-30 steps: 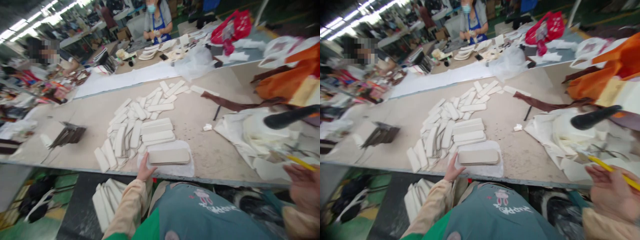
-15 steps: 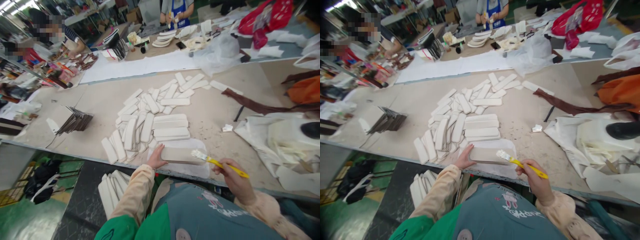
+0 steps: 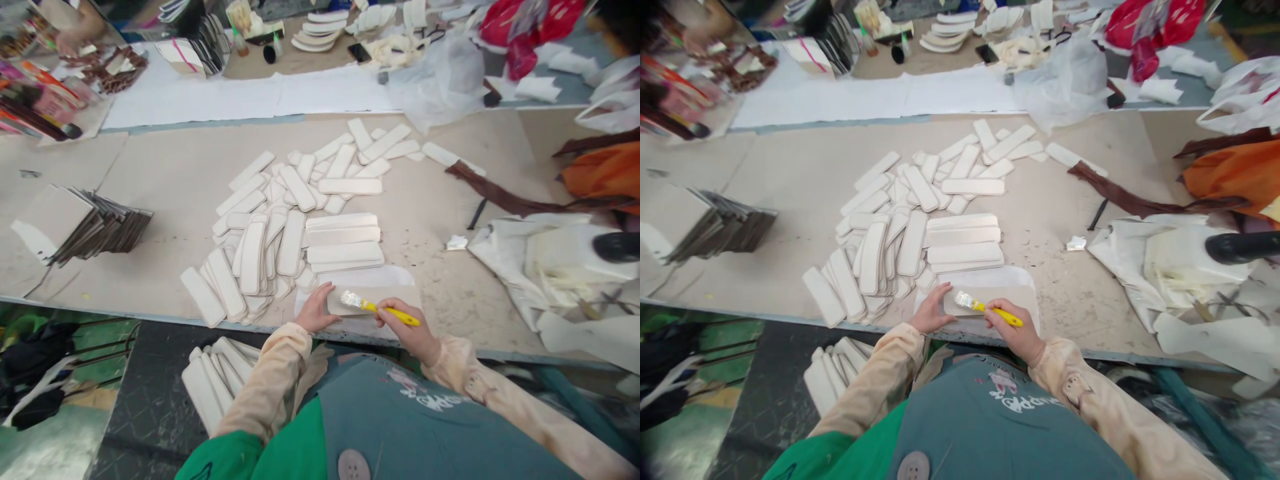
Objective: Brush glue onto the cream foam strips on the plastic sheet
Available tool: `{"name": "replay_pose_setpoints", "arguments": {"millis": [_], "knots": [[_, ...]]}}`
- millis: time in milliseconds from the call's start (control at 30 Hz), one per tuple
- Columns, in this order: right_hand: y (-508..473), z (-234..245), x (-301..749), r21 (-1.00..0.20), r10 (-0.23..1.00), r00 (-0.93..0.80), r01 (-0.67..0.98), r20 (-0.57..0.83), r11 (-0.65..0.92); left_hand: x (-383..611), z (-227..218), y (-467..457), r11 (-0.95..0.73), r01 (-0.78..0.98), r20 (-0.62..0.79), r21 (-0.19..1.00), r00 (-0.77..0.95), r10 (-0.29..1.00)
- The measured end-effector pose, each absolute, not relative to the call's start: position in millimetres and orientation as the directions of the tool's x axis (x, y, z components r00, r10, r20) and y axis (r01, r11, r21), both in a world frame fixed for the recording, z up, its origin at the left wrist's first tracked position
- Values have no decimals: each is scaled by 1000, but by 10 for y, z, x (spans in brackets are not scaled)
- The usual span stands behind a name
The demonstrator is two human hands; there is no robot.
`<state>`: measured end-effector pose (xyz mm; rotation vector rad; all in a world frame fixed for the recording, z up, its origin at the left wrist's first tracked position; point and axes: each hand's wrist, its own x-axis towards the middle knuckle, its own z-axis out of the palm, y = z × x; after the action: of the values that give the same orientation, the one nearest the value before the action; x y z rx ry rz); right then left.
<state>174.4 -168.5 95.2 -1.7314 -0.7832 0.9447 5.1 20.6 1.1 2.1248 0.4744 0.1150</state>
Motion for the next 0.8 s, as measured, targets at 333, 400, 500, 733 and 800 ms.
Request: {"name": "replay_pose_setpoints", "arguments": {"millis": [333, 400, 500, 733, 800], "knots": [[-1432, 758, 1599, -934, 882, 439, 212, -173, -289, 50, -60, 209, -469, 249, -60, 847, 923, 381], [-1427, 734, 1605, -926, 889, 430, 248, -159, -285, 54, -54, 210, -479, 242, -49, 844, 923, 381], [-1499, 716, 1649, -915, 875, 459, 266, -156, -302, 49, -44, 205, -495, 238, -38, 836, 924, 381], [-1967, 724, 1944, -886, 749, 627, 200, -213, -419, 35, -24, 177, -525, 266, -52, 809, 921, 387], [-2123, 722, 2056, -872, 711, 669, 195, -217, -450, 39, -15, 174, -532, 279, -60, 799, 918, 392]]}}
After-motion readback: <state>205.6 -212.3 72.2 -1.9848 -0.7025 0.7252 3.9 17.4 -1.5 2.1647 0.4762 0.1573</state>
